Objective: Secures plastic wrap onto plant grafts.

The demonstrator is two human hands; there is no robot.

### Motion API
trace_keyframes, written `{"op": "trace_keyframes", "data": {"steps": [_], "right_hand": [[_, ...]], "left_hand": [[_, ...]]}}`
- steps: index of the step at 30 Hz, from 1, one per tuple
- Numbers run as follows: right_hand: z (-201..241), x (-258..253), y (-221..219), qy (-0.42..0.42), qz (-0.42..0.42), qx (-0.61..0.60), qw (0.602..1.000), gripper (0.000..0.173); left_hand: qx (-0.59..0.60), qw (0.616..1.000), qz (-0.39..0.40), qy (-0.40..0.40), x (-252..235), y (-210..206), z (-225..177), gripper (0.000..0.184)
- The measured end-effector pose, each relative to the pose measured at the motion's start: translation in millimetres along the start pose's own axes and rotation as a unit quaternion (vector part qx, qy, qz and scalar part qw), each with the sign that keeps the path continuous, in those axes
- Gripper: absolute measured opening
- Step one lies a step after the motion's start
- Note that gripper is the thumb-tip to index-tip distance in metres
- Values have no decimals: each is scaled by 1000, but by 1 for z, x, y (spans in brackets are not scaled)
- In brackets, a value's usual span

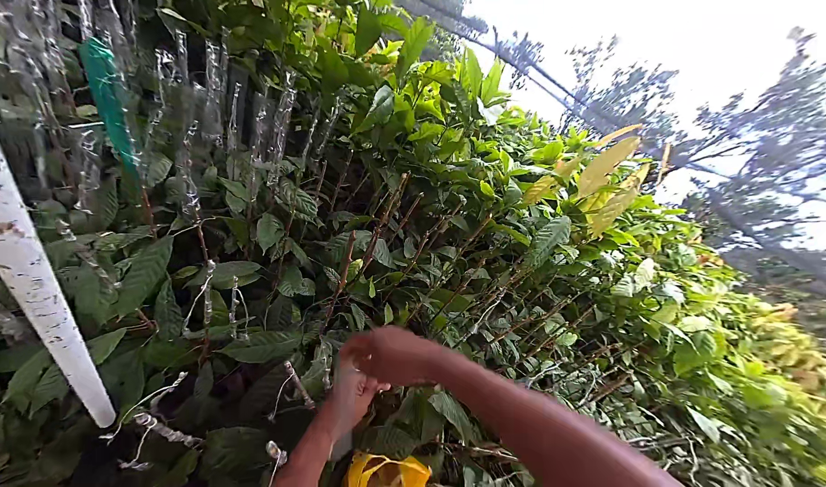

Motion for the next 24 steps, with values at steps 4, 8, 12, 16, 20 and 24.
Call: {"op": "trace_keyframes", "data": {"steps": [4,8,12,16,20,24], "right_hand": [[-72,4,34,-152,-15,203,967,43],[-87,20,4,-178,21,280,943,35],[-60,29,-30,-155,-22,208,965,30],[9,33,-85,-1,-30,117,993,29],[-17,27,-1,24,-58,-129,990,35],[-51,42,5,-132,-74,191,970,34]], "left_hand": [[-2,1000,16,21,2,12,16,16],[98,991,-63,64,3,38,25,14],[167,967,-144,124,3,48,24,13],[85,974,-134,162,-3,34,11,11],[-131,990,-42,-2,8,1,-10,16],[-71,990,-124,-15,5,29,-1,19]]}}
Point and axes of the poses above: each hand's wrist, its own x-axis away from the middle knuckle, its own y-axis out of the back of the hand, z = x × y, the point moved 8 cm from there along -x, towards the middle knuckle, and after that the axes turned 2 degrees about z, right-handed, at the moved point
